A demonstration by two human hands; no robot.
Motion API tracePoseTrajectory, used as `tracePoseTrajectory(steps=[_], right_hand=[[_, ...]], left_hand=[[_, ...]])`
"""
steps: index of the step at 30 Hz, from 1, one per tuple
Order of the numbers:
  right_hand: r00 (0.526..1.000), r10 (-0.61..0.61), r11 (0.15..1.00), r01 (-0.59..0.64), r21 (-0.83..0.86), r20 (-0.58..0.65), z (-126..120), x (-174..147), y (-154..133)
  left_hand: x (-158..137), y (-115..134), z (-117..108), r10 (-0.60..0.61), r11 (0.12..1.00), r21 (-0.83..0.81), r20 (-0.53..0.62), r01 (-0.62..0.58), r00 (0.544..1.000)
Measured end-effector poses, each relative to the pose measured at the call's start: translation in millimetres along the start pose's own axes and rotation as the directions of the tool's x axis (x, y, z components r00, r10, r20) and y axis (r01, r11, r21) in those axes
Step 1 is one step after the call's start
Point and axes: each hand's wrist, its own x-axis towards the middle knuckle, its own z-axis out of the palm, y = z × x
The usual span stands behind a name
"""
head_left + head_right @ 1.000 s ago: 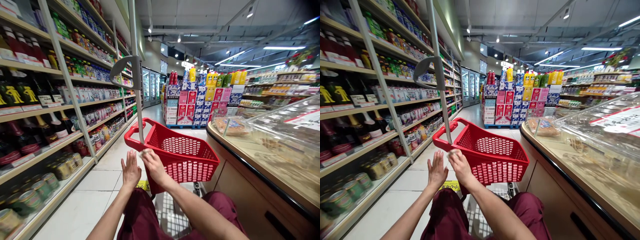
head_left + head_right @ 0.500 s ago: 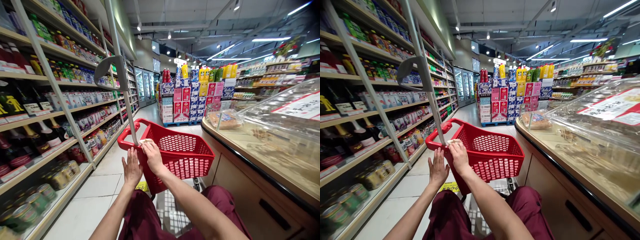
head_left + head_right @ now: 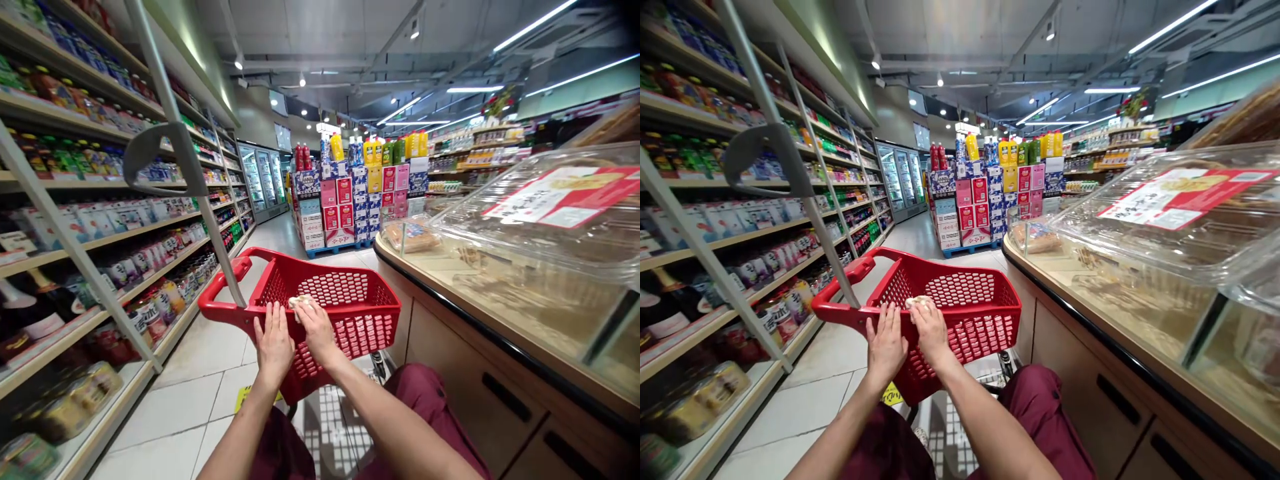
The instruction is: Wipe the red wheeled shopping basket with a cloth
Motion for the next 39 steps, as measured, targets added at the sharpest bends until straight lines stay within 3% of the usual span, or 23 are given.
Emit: tracePoseTrajectory(steps=[5,11,13,16,18,20,22,25,27,30,33,36,39], right_hand=[[0.983,0.159,0.981,-0.168,-0.094,-0.095,-32.9,-22.2,57.2],[0.997,0.078,0.993,-0.079,-0.087,-0.008,-14.3,-13.3,31.9],[0.997,0.068,0.993,-0.066,-0.101,0.021,-13.0,-12.7,38.2],[0.998,0.070,0.989,-0.070,-0.132,-0.004,-32.6,-29.2,82.4],[0.982,0.168,0.966,-0.181,-0.182,-0.082,-52.5,-46.4,118.3],[0.938,0.300,0.912,-0.336,-0.235,-0.174,-66.6,-59.8,141.2],[0.918,0.343,0.888,-0.386,-0.249,-0.201,-68.7,-64.5,143.8],[0.976,0.203,0.956,-0.216,-0.201,-0.081,-58.3,-57.9,127.4],[0.989,0.147,0.974,-0.150,-0.172,-0.027,-57.0,-53.0,125.3],[0.950,0.291,0.930,-0.308,-0.200,-0.111,-70.5,-61.6,148.7],[0.895,0.406,0.868,-0.441,-0.226,-0.186,-79.9,-95.3,173.4],[0.911,0.405,0.881,-0.411,-0.235,-0.076,-74.3,-134.3,170.3],[0.935,0.353,0.916,-0.338,-0.217,0.033,-73.7,-140.4,152.1]], left_hand=[[1.8,15.1,4.7,0.034,0.999,0.003,0.034,-0.034,0.999],[1.7,46.0,20.3,0.109,0.994,0.004,0.113,-0.110,0.988],[1.6,48.1,22.4,0.113,0.993,0.011,0.111,-0.115,0.987],[2.2,45.1,22.0,0.123,0.992,0.010,0.107,-0.125,0.987],[2.6,45.4,21.6,0.111,0.994,0.004,0.107,-0.113,0.988],[2.7,51.0,22.2,0.102,0.995,-0.005,0.114,-0.102,0.988],[2.3,61.7,23.7,0.129,0.992,-0.028,0.139,-0.127,0.982],[0.7,78.3,26.2,0.200,0.979,-0.073,0.172,-0.190,0.965],[-0.5,83.6,27.4,0.219,0.975,-0.081,0.171,-0.207,0.961],[-2.0,82.9,28.7,0.221,0.975,-0.070,0.168,-0.212,0.961],[-5.5,82.9,31.5,0.231,0.973,-0.065,0.161,-0.223,0.960],[-12.8,88.7,36.6,0.313,0.949,-0.085,0.133,-0.304,0.940],[-19.0,93.5,40.8,0.381,0.923,-0.112,0.120,-0.369,0.917]])
